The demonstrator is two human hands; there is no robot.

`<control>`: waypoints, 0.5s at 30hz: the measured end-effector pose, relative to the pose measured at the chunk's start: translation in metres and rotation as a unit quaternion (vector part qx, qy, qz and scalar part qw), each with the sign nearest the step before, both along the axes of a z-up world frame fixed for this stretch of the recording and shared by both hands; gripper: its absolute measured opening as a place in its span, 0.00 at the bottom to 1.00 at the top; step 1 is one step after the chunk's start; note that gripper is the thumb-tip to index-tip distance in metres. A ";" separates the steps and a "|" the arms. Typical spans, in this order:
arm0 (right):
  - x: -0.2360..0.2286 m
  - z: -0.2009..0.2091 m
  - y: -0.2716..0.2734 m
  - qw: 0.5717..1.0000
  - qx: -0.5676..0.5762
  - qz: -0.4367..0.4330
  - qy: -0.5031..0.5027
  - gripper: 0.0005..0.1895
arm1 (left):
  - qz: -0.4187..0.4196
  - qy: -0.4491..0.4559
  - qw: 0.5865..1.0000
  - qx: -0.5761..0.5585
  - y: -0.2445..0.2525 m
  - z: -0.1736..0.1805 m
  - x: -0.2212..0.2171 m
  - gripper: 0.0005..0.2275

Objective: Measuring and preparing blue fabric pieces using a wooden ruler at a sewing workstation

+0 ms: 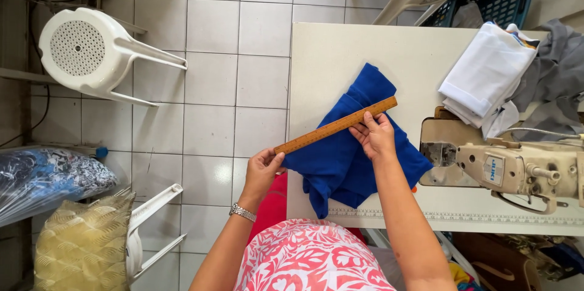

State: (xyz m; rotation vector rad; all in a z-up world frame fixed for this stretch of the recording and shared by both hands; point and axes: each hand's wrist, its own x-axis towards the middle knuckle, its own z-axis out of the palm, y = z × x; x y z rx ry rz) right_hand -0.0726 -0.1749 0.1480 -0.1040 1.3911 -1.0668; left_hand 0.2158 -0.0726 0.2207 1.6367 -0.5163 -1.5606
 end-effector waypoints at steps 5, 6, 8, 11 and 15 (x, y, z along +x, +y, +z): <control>-0.010 -0.015 0.000 0.999 0.011 0.021 0.025 0.12 | 0.029 -0.031 0.999 0.009 -0.001 -0.013 -0.005 0.10; -0.014 -0.017 0.000 0.998 0.007 0.031 0.052 0.13 | 0.031 -0.044 0.999 0.010 -0.001 -0.017 -0.005 0.09; -0.018 -0.016 0.000 0.996 0.004 0.040 0.080 0.13 | 0.031 -0.057 0.998 0.012 -0.003 -0.020 -0.005 0.09; -0.022 -0.001 0.000 0.971 0.003 0.101 0.219 0.08 | 0.025 -0.070 0.997 0.015 -0.007 -0.019 -0.005 0.09; -0.025 0.023 0.001 0.924 -0.040 0.159 0.346 0.09 | 0.024 -0.071 0.997 0.025 -0.009 -0.023 -0.003 0.09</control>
